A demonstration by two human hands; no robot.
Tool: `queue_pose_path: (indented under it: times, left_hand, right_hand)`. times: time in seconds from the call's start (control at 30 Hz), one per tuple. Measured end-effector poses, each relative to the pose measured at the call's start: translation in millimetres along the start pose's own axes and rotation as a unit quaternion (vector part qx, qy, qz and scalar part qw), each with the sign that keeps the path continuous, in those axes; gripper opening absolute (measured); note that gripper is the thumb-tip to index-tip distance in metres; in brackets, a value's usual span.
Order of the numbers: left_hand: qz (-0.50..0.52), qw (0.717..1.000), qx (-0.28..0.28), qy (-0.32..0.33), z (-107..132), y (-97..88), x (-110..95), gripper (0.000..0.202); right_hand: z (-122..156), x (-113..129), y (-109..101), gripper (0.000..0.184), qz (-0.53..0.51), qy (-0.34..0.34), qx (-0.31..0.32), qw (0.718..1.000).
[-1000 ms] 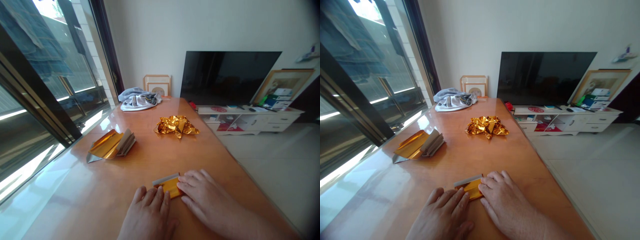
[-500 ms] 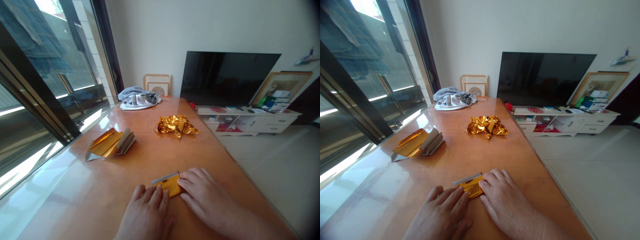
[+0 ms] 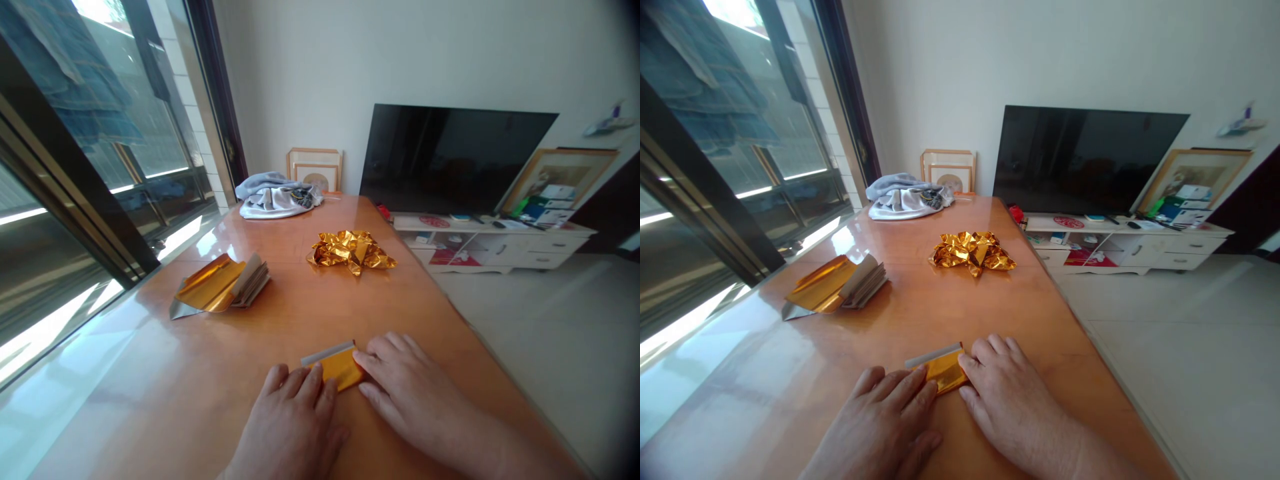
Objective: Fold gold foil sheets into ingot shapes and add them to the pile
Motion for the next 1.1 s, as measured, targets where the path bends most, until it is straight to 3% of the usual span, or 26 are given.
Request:
queue_pose_path:
  times: [0.3, 0.6, 1.1]
  left_hand:
    - [0.018, 1.0, 0.016, -0.006, -3, -7.2, 1, 0.033]
    - [0.015, 1.0, 0.003, -0.018, -2, -10.4, -2, 0.034]
    - [0.031, 0.999, 0.007, -0.004, -3, -10.7, 1, 0.035]
  right_hand:
    - [-7, -3, -1, 0.025, -0.03, 0.024, 0.003, 0.999]
    - [-13, -13, 8, 0.052, -0.024, 0.05, 0.009, 0.998]
    - [-15, -15, 6, 0.046, -0.029, 0.055, 0.007, 0.998]
Point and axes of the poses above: each hand's wrist, its own z-axis away from the middle knuckle, its own y-axis out of the palm, x = y × z, the point moved 7 cm from there along -z, towards the middle knuckle, and after that the axes turned 15 degrees about -x, right-handed, at the moved point
